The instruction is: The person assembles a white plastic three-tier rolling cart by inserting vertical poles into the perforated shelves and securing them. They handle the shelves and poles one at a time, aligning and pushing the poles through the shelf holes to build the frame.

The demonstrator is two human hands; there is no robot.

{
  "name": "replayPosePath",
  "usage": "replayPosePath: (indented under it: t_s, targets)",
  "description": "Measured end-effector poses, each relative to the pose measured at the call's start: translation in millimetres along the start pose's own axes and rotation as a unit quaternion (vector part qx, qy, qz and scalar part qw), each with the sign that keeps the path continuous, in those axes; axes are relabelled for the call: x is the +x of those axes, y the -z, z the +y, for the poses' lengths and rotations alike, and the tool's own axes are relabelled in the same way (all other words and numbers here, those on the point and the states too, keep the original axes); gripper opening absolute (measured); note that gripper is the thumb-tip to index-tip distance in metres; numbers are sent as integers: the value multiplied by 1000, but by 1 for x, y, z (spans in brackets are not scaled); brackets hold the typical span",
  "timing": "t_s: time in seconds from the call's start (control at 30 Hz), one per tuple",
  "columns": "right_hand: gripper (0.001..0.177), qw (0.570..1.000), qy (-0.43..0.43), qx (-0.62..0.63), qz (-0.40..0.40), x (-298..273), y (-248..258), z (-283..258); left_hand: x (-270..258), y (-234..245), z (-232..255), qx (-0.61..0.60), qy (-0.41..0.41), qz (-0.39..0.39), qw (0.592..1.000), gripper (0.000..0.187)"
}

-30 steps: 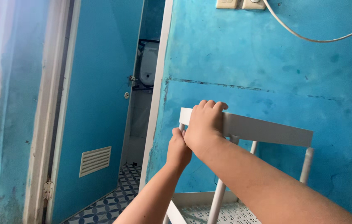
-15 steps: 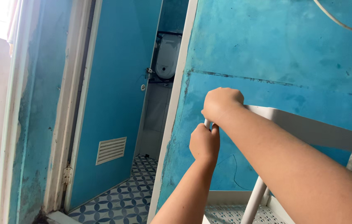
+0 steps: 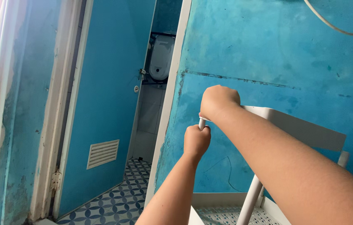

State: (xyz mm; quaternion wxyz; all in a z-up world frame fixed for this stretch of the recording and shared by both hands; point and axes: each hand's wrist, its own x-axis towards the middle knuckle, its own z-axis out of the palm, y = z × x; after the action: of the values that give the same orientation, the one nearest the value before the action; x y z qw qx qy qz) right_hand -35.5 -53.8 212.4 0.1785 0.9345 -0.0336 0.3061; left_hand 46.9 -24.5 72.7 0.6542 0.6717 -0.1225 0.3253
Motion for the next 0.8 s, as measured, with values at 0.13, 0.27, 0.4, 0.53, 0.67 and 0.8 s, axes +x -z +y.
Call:
replayPosePath:
  t_s: [0.13,0.27,0.4,0.53,0.67,0.8]
  targets:
    - [39,1000,-2,8,-3,-1,1,2,7,15,-2,-153,127,-158,967,31]
    - [38,1000,-8,21,-12,-3,4,1,10,33,-4,-260,144,-277,914,31]
    - [33,1000,1,22,7,-2,2,-1,13,24,-11,-207,150,-208,944,25]
    - [33,999,-1,33,7,-3,-4,0,10,6,-12,-52,82,-66,993,21]
    - [33,999,18,32,24,-6,-3,7,-18,-34,9,139,-110,226,958,39]
    - [24,998,2,54,19,-9,-4,10,-33,-44,26,98,-62,231,966,56]
